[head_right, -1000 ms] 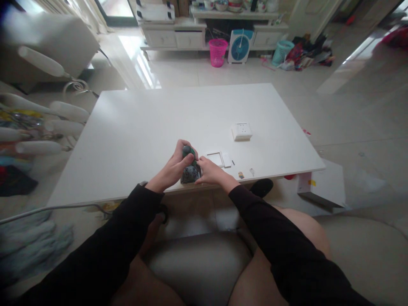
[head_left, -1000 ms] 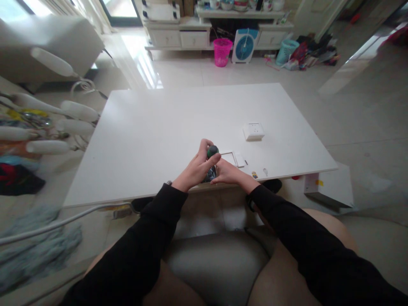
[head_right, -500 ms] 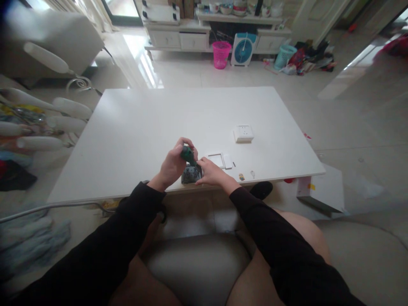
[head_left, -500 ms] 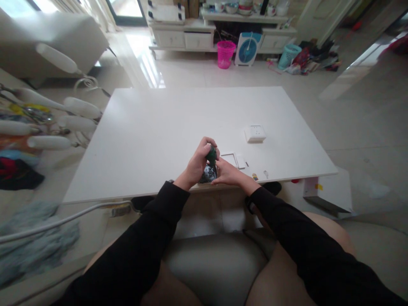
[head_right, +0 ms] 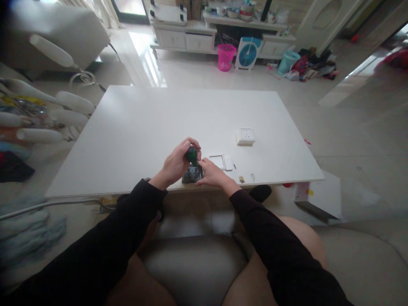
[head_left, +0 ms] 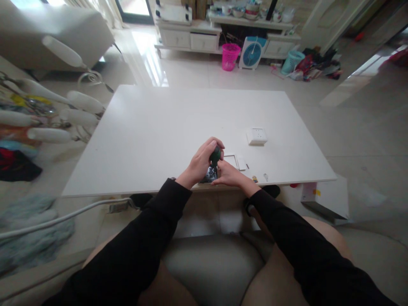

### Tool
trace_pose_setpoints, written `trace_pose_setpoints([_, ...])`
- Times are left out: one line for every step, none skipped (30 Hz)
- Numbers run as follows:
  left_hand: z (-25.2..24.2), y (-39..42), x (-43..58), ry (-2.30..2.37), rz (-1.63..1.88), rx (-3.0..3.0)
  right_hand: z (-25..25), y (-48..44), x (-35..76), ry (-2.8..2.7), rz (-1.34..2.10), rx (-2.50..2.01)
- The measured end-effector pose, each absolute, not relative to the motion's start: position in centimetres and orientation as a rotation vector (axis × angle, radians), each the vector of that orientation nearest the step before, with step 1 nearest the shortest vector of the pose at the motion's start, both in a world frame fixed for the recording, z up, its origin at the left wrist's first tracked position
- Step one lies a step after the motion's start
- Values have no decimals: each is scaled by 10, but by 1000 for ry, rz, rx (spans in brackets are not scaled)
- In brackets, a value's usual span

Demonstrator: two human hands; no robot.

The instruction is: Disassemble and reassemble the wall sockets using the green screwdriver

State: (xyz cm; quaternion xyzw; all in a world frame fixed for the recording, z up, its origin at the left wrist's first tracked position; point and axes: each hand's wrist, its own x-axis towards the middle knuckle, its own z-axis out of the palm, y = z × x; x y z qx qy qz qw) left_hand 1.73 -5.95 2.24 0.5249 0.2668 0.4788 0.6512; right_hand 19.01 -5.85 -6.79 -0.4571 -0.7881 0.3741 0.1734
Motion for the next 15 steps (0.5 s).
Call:
trace_pose_setpoints([21,-60,19,594,1090,1178,-66,-59,190,-2235,1052,-1309])
trace_pose_setpoints([20,-61,21,594,1084,1172,-65,-60,190,-2234,1041,-1308])
trace_pose_setpoints([20,-62,22,602,1073,1173,-65,-60,190,-2231,1029,-1295])
trace_pose_setpoints([19,-62,23,614,1063,1178,-65,-60,190,-2230,1019,-1272])
trace_pose_setpoints([19,-62,23,627,1052,1187,-65,-60,190,-2230,1014,-1247])
trace_pose_setpoints([19,-62,23,641,1043,1202,-65,-60,190,-2232,1012,-1223])
trace_pose_setpoints([19,-62,23,656,1041,1226,-66,-59,190,-2235,1013,-1202])
trace_pose_setpoints([20,-62,23,672,1049,1258,-66,-58,190,-2240,1018,-1185])
trace_pose_setpoints([20,-62,23,688,1057,1290,-66,-58,190,-2243,1024,-1173])
trace_pose_setpoints([20,-61,23,698,1062,1313,-66,-57,190,-2244,1031,-1166])
trace_pose_setpoints([20,-61,23,694,1064,1319,-66,-57,190,-2244,1038,-1162])
trace_pose_setpoints([20,-61,24,678,1064,1307,-65,-57,190,-2242,1046,-1162])
trace_pose_setpoints([20,-61,24,651,1061,1278,-65,-57,190,-2240,1051,-1165])
trace_pose_setpoints([19,-62,25,622,1059,1240,-64,-58,190,-2238,1052,-1170])
trace_pose_setpoints([18,-62,26,597,1063,1205,-63,-58,189,-2237,1046,-1176])
